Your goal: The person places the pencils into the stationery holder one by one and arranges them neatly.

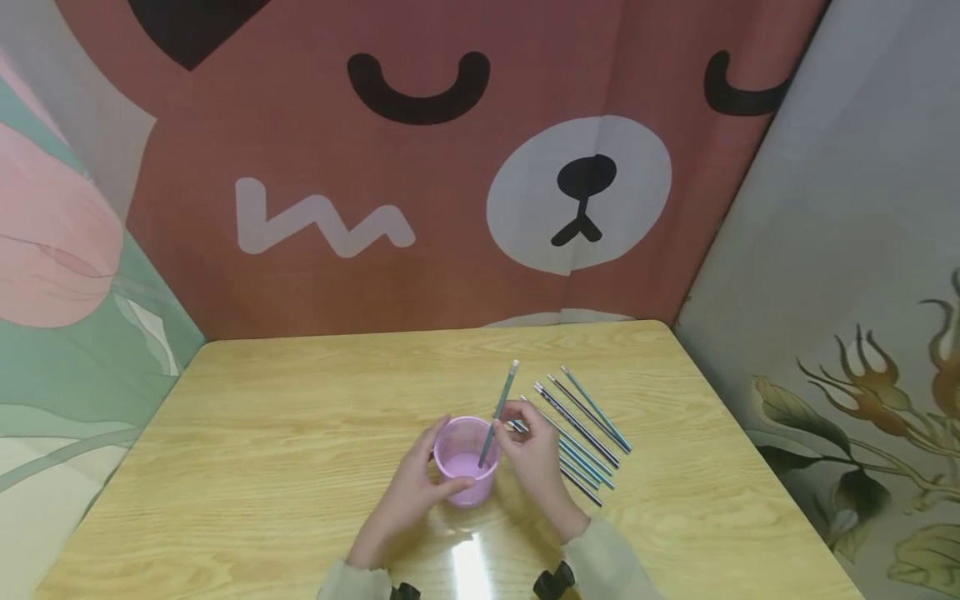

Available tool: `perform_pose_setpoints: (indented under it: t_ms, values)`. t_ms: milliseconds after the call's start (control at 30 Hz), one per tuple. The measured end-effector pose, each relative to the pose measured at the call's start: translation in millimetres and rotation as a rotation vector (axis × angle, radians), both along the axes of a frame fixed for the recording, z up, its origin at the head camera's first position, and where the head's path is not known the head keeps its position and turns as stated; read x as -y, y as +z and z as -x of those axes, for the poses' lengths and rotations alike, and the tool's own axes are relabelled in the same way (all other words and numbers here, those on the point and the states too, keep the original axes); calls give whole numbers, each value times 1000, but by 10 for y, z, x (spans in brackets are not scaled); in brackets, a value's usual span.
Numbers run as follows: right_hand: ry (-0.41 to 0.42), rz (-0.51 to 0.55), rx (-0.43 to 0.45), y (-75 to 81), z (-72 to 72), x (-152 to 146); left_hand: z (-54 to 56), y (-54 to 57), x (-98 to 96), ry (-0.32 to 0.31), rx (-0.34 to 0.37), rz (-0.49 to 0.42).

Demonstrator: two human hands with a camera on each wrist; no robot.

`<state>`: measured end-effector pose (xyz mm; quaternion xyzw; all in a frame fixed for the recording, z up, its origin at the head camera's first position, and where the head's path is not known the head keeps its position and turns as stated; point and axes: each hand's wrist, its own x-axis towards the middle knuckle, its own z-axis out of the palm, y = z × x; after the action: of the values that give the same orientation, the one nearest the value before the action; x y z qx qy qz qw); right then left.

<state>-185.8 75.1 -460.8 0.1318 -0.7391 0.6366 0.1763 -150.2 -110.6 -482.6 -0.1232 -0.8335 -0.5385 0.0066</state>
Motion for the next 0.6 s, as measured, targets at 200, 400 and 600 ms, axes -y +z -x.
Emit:
perform_pose_setpoints:
  t_ms: [200, 400, 600]
  values:
    - [7, 1, -26, -27, -1, -4, 2, -1, -16, 3, -4, 1]
    - [-7, -6, -8, -19, -1, 4, -3, 11, -20, -1, -8, 6]
    - [-18, -5, 16, -18, 7, 18, -8, 20, -9, -11, -7, 0]
